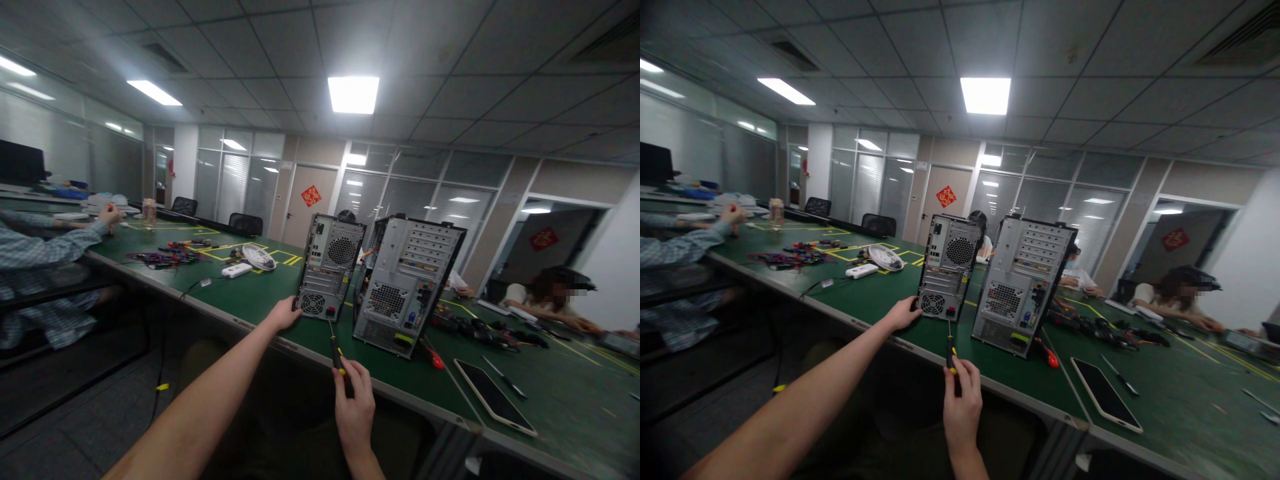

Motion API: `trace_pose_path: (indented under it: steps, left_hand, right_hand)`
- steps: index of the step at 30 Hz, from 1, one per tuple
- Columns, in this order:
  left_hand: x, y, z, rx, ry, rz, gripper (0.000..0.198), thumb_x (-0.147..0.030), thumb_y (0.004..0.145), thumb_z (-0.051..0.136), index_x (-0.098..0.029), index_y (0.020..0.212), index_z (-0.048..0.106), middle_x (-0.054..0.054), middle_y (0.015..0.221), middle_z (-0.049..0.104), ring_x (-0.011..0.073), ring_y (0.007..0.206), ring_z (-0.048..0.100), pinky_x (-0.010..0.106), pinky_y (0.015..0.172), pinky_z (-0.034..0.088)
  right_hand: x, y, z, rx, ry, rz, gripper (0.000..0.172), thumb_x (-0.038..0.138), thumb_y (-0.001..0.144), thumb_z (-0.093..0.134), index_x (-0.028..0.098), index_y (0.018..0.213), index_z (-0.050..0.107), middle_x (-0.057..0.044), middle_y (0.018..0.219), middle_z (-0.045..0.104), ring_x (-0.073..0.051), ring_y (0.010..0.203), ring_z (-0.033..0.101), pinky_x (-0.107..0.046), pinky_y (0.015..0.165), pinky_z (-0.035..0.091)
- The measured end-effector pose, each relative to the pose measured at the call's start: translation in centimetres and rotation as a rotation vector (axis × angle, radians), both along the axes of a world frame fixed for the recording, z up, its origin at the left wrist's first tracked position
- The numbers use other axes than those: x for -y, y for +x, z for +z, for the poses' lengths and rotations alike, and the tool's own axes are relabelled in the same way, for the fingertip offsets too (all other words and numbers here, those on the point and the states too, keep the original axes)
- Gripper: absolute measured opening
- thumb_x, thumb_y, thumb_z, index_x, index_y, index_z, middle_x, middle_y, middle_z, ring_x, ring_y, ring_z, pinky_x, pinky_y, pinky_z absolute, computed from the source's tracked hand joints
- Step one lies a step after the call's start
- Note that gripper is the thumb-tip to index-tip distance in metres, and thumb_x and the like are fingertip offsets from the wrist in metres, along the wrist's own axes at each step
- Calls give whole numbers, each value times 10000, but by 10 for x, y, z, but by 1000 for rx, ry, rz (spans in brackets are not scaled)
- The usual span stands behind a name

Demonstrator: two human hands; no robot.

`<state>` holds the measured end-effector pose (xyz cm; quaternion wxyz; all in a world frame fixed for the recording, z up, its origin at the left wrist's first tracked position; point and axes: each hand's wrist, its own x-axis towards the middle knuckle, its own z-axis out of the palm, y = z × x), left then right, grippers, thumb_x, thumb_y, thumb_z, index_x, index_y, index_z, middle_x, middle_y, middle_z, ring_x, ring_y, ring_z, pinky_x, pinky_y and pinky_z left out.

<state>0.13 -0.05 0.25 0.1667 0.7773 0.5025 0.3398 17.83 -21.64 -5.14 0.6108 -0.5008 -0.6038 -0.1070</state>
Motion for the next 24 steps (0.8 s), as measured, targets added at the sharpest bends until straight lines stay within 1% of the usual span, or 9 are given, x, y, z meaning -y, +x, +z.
trace_pose_path:
  steps: [2,8,13,24]
  left_hand:
    - [0,0,0,1,-1,2,498,-345,839,614,-159,1293,525,122,1243,639,220,1131,608,268,938,434]
    - [1,0,1,2,1,6,487,-342,839,612,-160,1284,536,127,1253,634,222,1135,606,272,941,434]
    - [1,1,1,-5,9,7,506,-330,836,602,-140,1298,526,137,1256,631,227,1140,604,273,948,433]
    - [2,0,1,-13,-1,6,505,-338,840,592,-146,1302,523,131,1253,634,226,1136,606,273,945,437]
  right_hand:
    - [-1,1,-1,28,1,15,252,295,920,566,205,1127,679,-100,1072,586,-210,997,589,-352,889,490]
    - [-2,2,-4,38,-34,16,294,277,951,496,201,1191,647,-118,1171,587,-229,1101,569,-403,972,458]
    - [-2,2,-5,21,-14,-6,256,296,933,533,179,1114,671,-118,1113,626,-231,1048,600,-397,933,485]
    - [-2,3,-5,-28,6,-48,261,331,914,570,164,1076,688,-129,1063,664,-242,1008,622,-410,906,500]
